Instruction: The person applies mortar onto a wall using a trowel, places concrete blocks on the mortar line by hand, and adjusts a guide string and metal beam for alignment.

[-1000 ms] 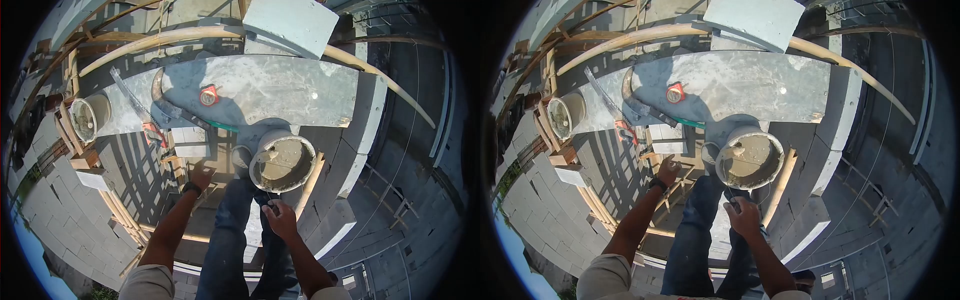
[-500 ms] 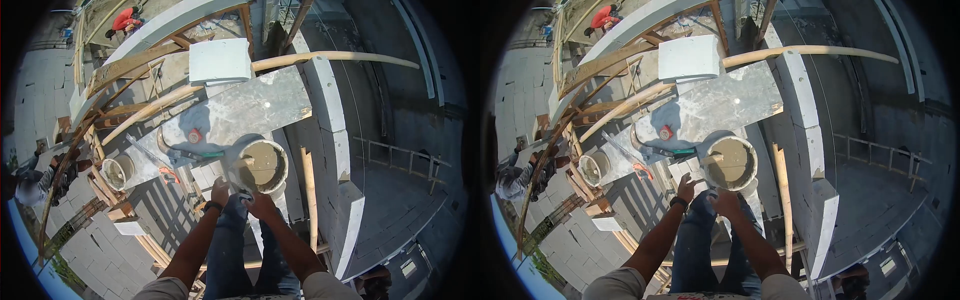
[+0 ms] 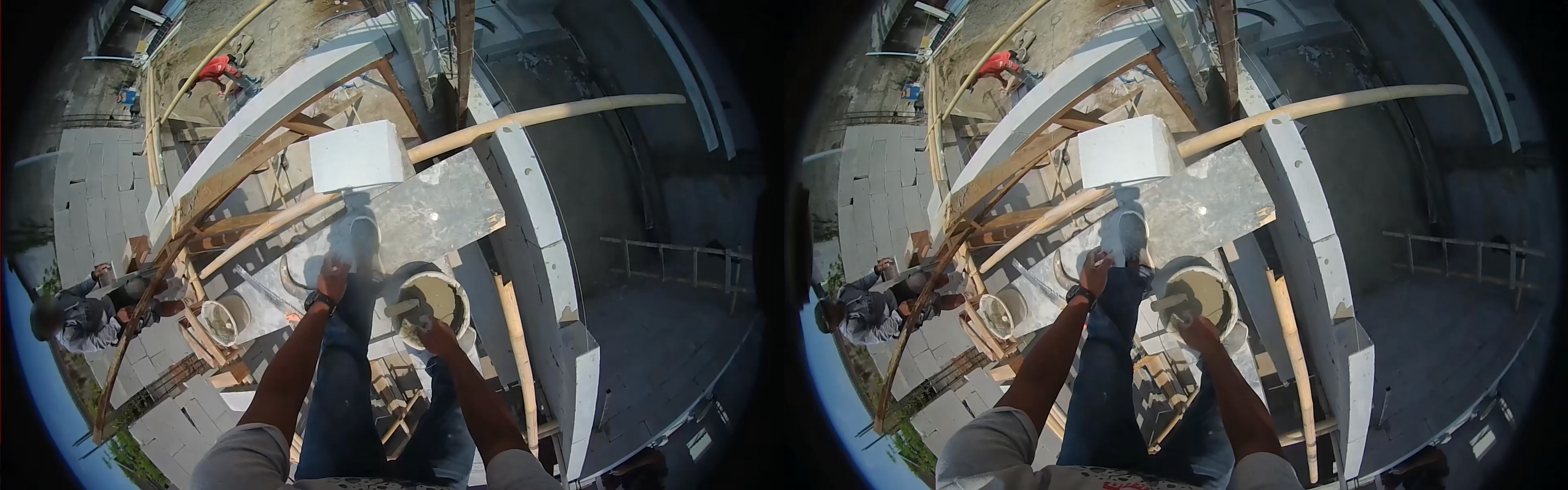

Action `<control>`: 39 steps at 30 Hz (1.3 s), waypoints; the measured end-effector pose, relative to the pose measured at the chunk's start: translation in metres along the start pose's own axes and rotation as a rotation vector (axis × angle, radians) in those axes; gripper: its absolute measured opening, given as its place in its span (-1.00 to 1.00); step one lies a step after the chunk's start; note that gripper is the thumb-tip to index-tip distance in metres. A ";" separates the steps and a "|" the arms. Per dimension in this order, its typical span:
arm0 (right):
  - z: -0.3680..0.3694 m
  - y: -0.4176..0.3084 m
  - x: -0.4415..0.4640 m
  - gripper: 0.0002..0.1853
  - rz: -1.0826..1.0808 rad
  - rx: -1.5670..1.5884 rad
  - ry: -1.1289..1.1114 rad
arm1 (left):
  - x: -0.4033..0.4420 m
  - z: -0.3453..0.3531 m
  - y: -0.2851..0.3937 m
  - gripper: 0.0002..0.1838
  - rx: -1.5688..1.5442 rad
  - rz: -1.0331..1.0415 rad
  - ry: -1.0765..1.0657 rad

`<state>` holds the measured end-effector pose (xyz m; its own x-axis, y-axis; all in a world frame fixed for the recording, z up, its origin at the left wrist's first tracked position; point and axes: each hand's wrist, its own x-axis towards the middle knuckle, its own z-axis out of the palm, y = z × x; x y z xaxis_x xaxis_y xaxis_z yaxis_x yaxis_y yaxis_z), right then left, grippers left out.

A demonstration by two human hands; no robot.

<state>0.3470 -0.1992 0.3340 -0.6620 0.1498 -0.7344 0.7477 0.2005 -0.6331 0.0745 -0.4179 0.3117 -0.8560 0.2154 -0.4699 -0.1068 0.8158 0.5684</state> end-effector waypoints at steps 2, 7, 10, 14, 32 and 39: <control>-0.027 -0.007 0.037 -0.47 -0.004 0.050 0.092 | 0.056 0.005 -0.008 -0.19 -0.075 -0.095 -0.001; -0.083 -0.064 0.162 -0.44 0.071 0.210 0.252 | 0.210 0.017 -0.037 0.06 -0.047 -0.056 0.244; -0.092 -0.110 0.260 -0.40 0.092 0.378 0.219 | 0.271 -0.004 -0.009 0.24 -0.157 -0.221 0.353; -0.082 -0.179 0.369 -0.05 -0.022 0.353 0.331 | 0.346 -0.015 -0.055 0.19 -0.369 -0.262 0.067; -0.072 -0.080 0.316 -0.05 0.032 1.239 0.620 | 0.244 0.023 0.073 -0.10 -0.379 -0.044 -0.204; -0.080 0.031 0.237 -0.05 0.079 1.652 0.991 | 0.248 0.182 0.171 0.13 0.231 0.308 -0.521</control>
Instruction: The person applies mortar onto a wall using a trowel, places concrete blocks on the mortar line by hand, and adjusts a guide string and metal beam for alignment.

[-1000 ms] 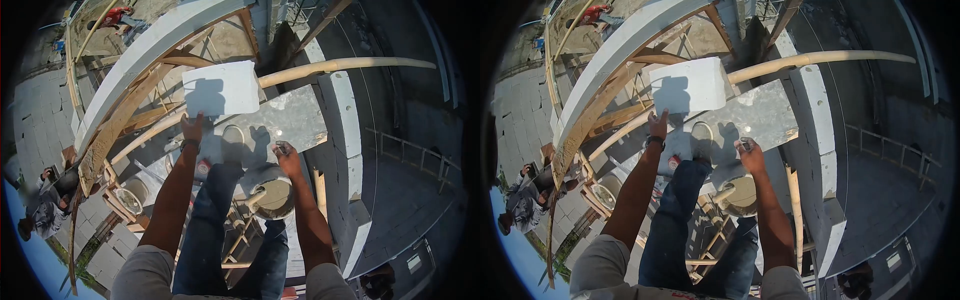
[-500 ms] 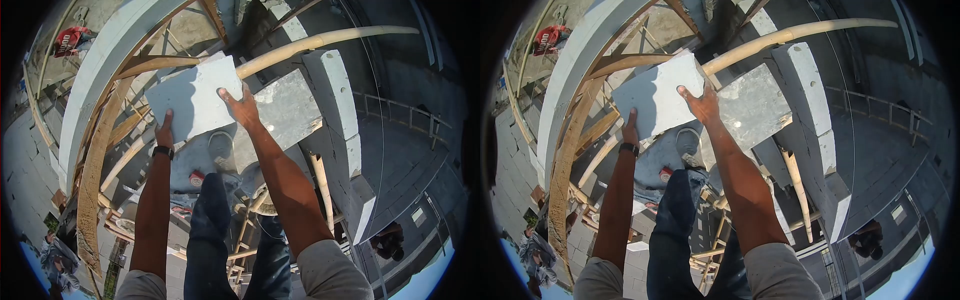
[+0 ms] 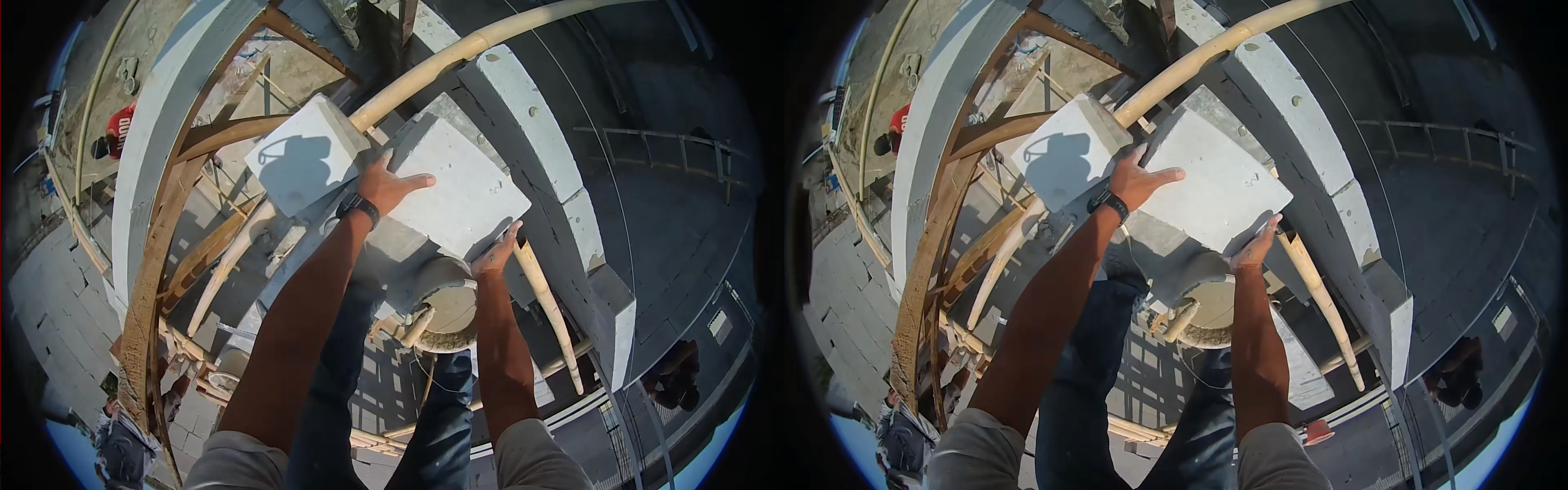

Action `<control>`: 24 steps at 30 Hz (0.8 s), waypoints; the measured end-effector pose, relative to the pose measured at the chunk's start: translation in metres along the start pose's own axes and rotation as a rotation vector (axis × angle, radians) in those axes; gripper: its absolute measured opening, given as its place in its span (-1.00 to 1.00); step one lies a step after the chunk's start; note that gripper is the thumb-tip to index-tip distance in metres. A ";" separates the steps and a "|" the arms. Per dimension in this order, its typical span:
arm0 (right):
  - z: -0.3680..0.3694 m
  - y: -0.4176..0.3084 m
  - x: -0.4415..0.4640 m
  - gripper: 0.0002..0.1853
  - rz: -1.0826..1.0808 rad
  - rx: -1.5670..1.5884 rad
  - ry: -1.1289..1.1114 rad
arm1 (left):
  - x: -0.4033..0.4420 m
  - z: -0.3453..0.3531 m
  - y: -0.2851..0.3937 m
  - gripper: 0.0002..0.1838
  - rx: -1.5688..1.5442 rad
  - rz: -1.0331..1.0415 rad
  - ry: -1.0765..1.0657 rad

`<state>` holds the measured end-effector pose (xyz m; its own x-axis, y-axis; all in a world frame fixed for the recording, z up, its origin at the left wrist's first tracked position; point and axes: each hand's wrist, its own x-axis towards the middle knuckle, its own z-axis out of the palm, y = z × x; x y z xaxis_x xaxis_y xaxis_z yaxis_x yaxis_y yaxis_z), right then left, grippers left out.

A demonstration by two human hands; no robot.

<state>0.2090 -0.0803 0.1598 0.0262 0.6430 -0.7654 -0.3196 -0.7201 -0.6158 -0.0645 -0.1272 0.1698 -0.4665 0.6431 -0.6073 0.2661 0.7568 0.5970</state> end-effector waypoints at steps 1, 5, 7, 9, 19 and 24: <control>-0.013 -0.002 0.006 -0.08 0.045 0.106 -0.084 | 0.014 0.005 0.009 0.16 0.038 0.012 -0.057; -0.057 0.003 0.016 0.01 0.398 0.080 0.161 | 0.021 0.021 0.030 0.19 0.176 0.088 -0.184; -0.080 0.018 0.008 0.03 0.285 -0.160 -0.012 | 0.011 0.023 0.016 0.15 0.260 0.213 -0.142; -0.076 0.012 -0.030 -0.02 0.087 -0.487 -0.006 | -0.027 0.000 0.015 0.15 0.324 0.132 -0.220; -0.162 0.040 -0.271 0.00 0.028 -1.856 -0.624 | -0.212 -0.009 -0.059 -0.05 0.329 -0.192 -0.343; -0.194 0.039 -0.293 -0.18 0.423 -1.910 -0.818 | -0.278 0.040 -0.070 -0.18 0.329 -0.159 -0.300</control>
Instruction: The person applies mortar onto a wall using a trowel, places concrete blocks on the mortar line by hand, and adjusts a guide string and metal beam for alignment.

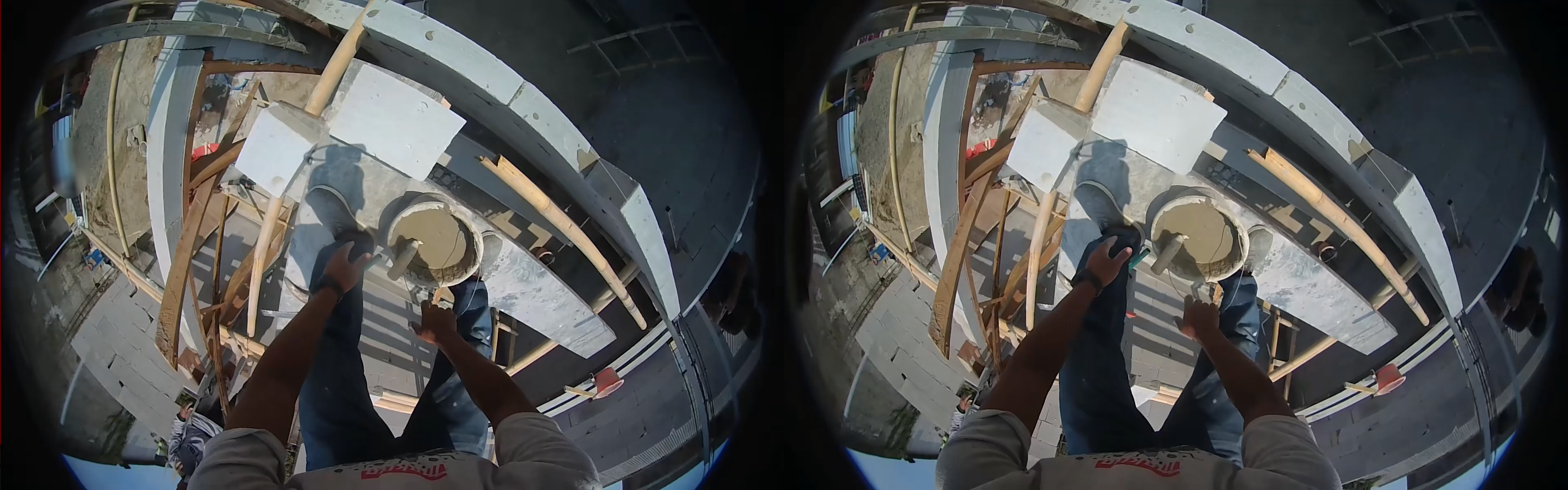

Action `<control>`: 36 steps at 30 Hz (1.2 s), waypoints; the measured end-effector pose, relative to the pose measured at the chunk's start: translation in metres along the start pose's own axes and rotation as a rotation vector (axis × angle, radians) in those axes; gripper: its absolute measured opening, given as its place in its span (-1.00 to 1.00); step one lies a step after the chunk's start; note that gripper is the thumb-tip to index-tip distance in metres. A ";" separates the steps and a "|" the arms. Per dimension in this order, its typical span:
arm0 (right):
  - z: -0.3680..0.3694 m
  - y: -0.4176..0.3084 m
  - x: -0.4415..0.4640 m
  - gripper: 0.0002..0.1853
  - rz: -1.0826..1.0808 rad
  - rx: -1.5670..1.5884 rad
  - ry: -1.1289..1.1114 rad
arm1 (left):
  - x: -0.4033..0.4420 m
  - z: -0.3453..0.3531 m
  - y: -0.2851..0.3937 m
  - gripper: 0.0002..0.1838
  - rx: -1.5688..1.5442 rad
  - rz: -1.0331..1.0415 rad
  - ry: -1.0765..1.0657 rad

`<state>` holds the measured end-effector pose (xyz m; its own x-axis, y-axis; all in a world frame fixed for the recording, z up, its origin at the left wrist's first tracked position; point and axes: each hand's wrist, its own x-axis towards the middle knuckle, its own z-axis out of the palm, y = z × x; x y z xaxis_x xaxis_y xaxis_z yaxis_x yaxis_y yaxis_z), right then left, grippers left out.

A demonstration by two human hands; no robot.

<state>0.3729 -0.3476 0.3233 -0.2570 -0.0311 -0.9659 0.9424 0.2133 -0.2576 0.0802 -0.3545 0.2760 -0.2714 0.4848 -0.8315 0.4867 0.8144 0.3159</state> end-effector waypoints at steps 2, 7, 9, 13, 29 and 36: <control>-0.019 0.003 -0.034 -0.39 -0.083 -0.047 0.216 | -0.010 0.011 0.016 -0.22 -0.038 -0.006 0.000; -0.074 0.026 -0.091 -0.54 -0.206 -0.018 0.354 | -0.031 0.033 0.067 -0.28 -0.077 0.031 0.004; -0.077 0.039 -0.108 -0.56 -0.275 0.025 0.424 | -0.033 0.041 0.082 -0.34 -0.063 0.121 0.001; -0.083 0.061 -0.161 -0.62 -0.283 0.176 0.438 | -0.036 0.064 0.109 -0.46 -0.158 0.170 -0.039; -0.057 0.108 -0.223 -0.53 0.233 0.221 0.583 | 0.022 -0.156 0.060 -0.56 -0.126 0.357 -0.110; -0.024 0.172 -0.152 -0.50 0.234 0.448 0.529 | 0.098 -0.293 -0.087 -0.67 0.001 0.130 0.098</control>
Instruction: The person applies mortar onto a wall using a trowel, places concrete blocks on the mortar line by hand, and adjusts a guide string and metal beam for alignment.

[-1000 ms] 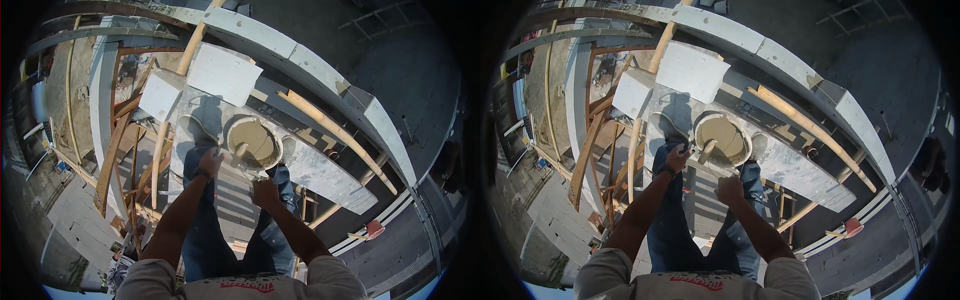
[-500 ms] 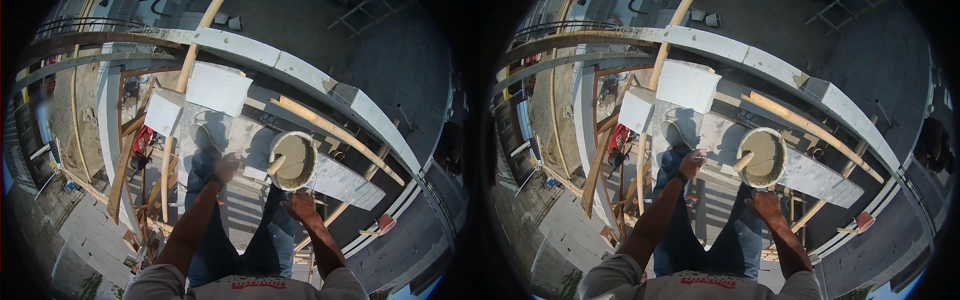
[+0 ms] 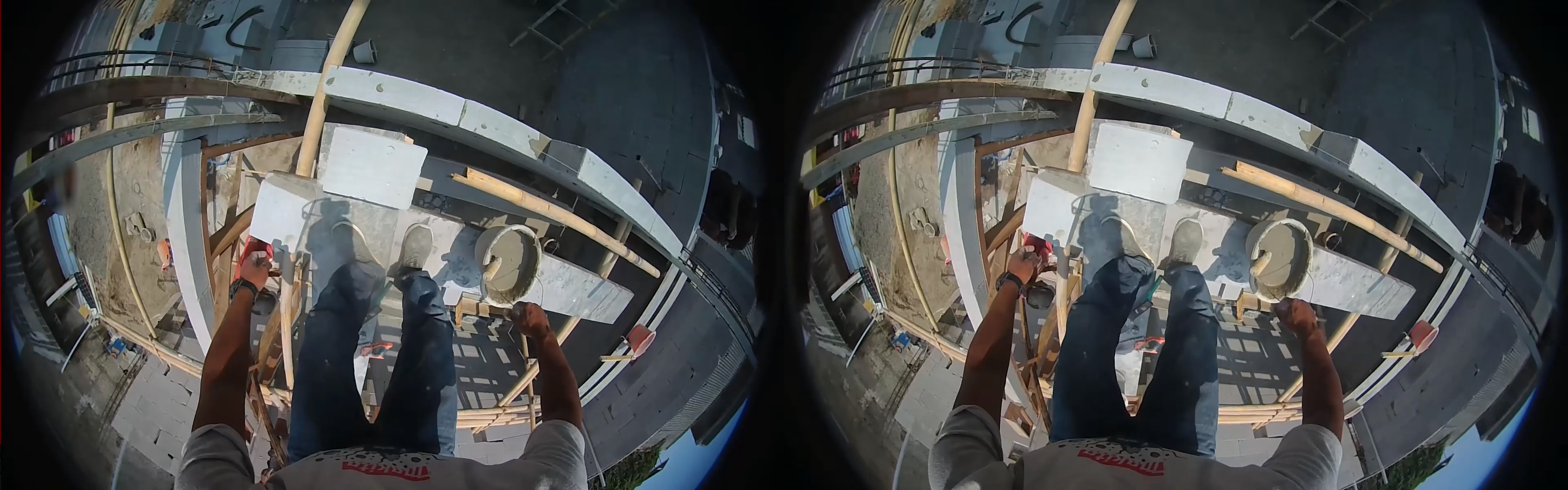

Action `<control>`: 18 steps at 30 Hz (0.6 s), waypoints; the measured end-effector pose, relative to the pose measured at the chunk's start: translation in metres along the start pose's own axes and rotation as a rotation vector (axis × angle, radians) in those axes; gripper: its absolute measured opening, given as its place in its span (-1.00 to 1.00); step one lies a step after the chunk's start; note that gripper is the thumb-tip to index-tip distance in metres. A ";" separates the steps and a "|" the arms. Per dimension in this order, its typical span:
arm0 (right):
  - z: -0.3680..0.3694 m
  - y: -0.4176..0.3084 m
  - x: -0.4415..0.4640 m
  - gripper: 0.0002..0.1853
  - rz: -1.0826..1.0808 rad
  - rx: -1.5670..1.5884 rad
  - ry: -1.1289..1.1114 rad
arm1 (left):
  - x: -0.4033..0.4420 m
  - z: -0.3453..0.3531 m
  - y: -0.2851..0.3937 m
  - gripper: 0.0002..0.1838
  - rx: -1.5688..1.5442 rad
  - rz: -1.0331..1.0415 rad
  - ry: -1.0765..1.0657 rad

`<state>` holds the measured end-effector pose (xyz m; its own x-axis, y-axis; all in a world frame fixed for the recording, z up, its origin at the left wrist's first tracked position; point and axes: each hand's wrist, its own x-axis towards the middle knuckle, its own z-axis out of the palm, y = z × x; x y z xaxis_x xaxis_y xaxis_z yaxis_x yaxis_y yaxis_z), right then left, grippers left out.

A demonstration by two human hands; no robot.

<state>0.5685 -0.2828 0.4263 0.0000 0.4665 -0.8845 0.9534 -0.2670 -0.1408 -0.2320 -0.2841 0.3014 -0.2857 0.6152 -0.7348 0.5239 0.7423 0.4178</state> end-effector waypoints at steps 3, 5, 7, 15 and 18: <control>0.052 0.006 0.017 -0.61 -0.118 0.041 0.143 | -0.015 -0.029 -0.016 -0.71 0.069 -0.049 0.036; 0.086 0.037 0.023 -0.67 -0.190 0.265 0.060 | -0.020 -0.036 -0.023 -0.69 0.181 -0.152 0.007; 0.100 0.049 0.032 -0.69 -0.222 0.405 0.123 | -0.012 -0.022 -0.036 -0.70 0.128 -0.162 0.048; 0.065 0.015 0.055 -0.54 -0.413 0.110 -0.050 | 0.023 0.103 -0.083 -0.51 -0.183 -0.250 0.152; -0.013 -0.076 0.110 -0.51 0.103 -0.386 -0.104 | 0.071 0.138 -0.129 -0.33 -0.221 -0.293 0.424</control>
<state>0.5005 -0.2003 0.3459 0.0901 0.3608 -0.9283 0.9932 0.0367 0.1107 -0.2091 -0.3731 0.1213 -0.7153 0.3938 -0.5773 0.2062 0.9082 0.3642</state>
